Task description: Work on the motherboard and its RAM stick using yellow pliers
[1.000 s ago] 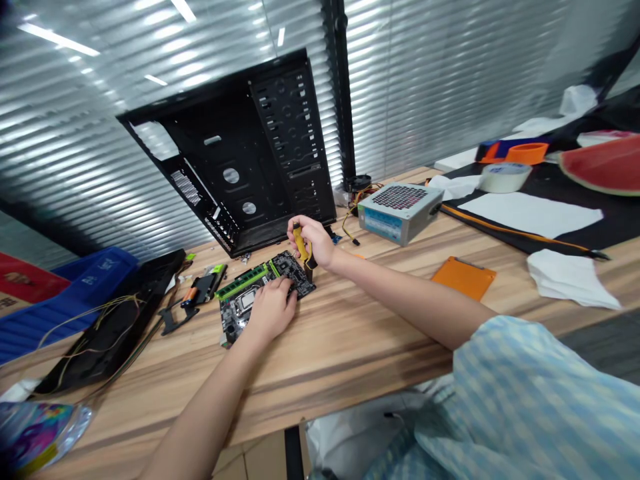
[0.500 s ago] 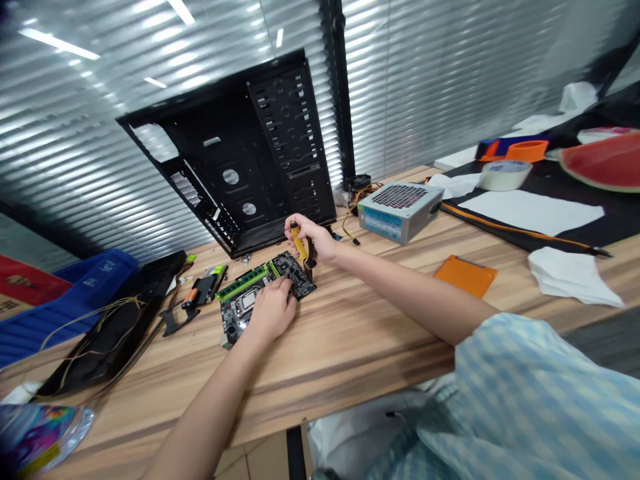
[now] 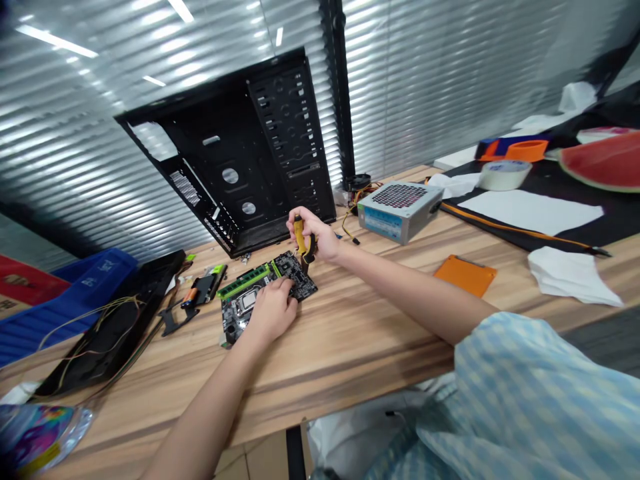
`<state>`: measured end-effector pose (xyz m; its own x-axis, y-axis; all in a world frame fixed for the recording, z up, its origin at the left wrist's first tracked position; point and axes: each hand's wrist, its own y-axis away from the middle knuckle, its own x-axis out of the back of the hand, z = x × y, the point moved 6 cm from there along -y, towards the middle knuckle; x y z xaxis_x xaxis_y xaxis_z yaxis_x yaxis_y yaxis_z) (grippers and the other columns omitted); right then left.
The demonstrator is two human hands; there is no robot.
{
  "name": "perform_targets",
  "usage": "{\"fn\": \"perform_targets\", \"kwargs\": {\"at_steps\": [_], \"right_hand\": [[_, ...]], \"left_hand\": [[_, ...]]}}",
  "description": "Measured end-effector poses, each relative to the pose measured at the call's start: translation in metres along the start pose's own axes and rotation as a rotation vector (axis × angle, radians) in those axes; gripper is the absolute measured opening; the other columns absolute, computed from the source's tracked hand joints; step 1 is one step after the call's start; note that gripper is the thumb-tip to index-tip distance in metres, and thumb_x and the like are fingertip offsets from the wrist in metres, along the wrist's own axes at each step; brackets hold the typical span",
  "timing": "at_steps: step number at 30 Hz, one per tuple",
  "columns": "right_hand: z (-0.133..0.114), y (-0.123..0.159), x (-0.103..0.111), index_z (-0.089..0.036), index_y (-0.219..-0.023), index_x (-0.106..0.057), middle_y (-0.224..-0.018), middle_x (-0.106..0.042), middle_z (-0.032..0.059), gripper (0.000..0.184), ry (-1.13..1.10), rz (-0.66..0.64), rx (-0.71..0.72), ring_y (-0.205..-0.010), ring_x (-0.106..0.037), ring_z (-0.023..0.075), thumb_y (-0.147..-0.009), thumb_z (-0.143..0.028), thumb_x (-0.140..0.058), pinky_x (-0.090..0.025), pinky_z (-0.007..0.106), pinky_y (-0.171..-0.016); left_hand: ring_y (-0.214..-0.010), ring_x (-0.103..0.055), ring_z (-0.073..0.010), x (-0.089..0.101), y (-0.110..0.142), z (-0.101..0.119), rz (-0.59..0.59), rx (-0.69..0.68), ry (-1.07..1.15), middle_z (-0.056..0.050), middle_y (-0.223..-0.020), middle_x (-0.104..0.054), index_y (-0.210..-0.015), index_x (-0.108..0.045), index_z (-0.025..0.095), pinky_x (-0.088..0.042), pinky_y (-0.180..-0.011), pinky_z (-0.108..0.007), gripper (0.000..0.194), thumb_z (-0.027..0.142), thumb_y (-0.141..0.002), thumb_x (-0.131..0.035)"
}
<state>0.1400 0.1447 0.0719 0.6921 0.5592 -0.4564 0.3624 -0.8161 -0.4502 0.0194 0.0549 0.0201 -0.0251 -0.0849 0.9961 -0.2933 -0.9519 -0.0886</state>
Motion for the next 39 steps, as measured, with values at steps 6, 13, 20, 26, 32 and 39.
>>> {"fn": "perform_targets", "kwargs": {"at_steps": [6,13,20,26,32,39], "right_hand": [[0.006,0.000,0.005,-0.022,-0.089,-0.049,-0.080,-0.051,0.0004,0.036,-0.003,-0.004,-0.014,-0.067,-0.048,0.0151,-0.053,-0.022,-0.047,-0.044,0.027,-0.057],[0.012,-0.001,0.010,-0.022,-0.089,-0.049,-0.081,-0.051,0.0000,0.036,-0.025,0.007,-0.029,-0.068,-0.050,0.0148,-0.053,-0.022,-0.047,-0.044,0.025,-0.055],[0.006,0.000,0.007,-0.022,-0.083,-0.045,-0.072,-0.049,-0.0020,0.029,0.038,0.024,-0.012,-0.061,-0.049,0.0140,-0.054,-0.022,-0.047,-0.043,0.026,-0.052],[0.003,0.001,0.007,-0.022,-0.081,-0.043,-0.066,-0.048,-0.0032,0.025,0.074,0.045,0.035,-0.056,-0.047,0.0130,-0.057,-0.023,-0.046,-0.042,0.026,-0.051],[0.003,0.002,0.007,-0.022,-0.080,-0.043,-0.066,-0.048,-0.0036,0.023,0.088,0.070,0.033,-0.056,-0.047,0.0127,-0.057,-0.023,-0.047,-0.042,0.026,-0.051],[0.004,0.000,0.005,-0.022,-0.082,-0.044,-0.073,-0.049,-0.0018,0.025,0.055,-0.001,0.023,-0.061,-0.048,0.0141,-0.058,-0.026,-0.047,-0.043,0.027,-0.054]], "left_hand": [[-0.117,-0.053,-0.0271,-0.002,0.001,0.001,-0.002,-0.009,0.010,-0.011,-0.130,-0.058,-0.115,-0.056,0.018,-0.041,-0.099,-0.042,0.034,0.021,-0.084,-0.043],[-0.121,-0.051,-0.0279,-0.001,0.001,0.002,-0.012,-0.007,0.016,-0.011,-0.134,-0.055,-0.118,-0.055,0.018,-0.040,-0.101,-0.044,0.035,0.022,-0.085,-0.042],[-0.118,-0.053,-0.0287,-0.002,0.001,0.001,0.007,-0.017,0.020,-0.011,-0.131,-0.057,-0.116,-0.056,0.017,-0.041,-0.100,-0.045,0.035,0.021,-0.084,-0.042],[-0.118,-0.053,-0.0288,-0.002,0.000,0.002,0.010,-0.020,0.011,-0.011,-0.131,-0.057,-0.115,-0.056,0.017,-0.041,-0.099,-0.045,0.034,0.021,-0.085,-0.042],[-0.118,-0.053,-0.0284,-0.002,0.001,0.001,0.010,-0.022,0.005,-0.011,-0.131,-0.058,-0.115,-0.056,0.018,-0.041,-0.099,-0.044,0.033,0.022,-0.085,-0.042],[-0.118,-0.053,-0.0279,-0.002,0.001,0.001,0.004,-0.018,0.008,-0.011,-0.130,-0.058,-0.116,-0.056,0.018,-0.041,-0.100,-0.044,0.033,0.022,-0.085,-0.042]]}}
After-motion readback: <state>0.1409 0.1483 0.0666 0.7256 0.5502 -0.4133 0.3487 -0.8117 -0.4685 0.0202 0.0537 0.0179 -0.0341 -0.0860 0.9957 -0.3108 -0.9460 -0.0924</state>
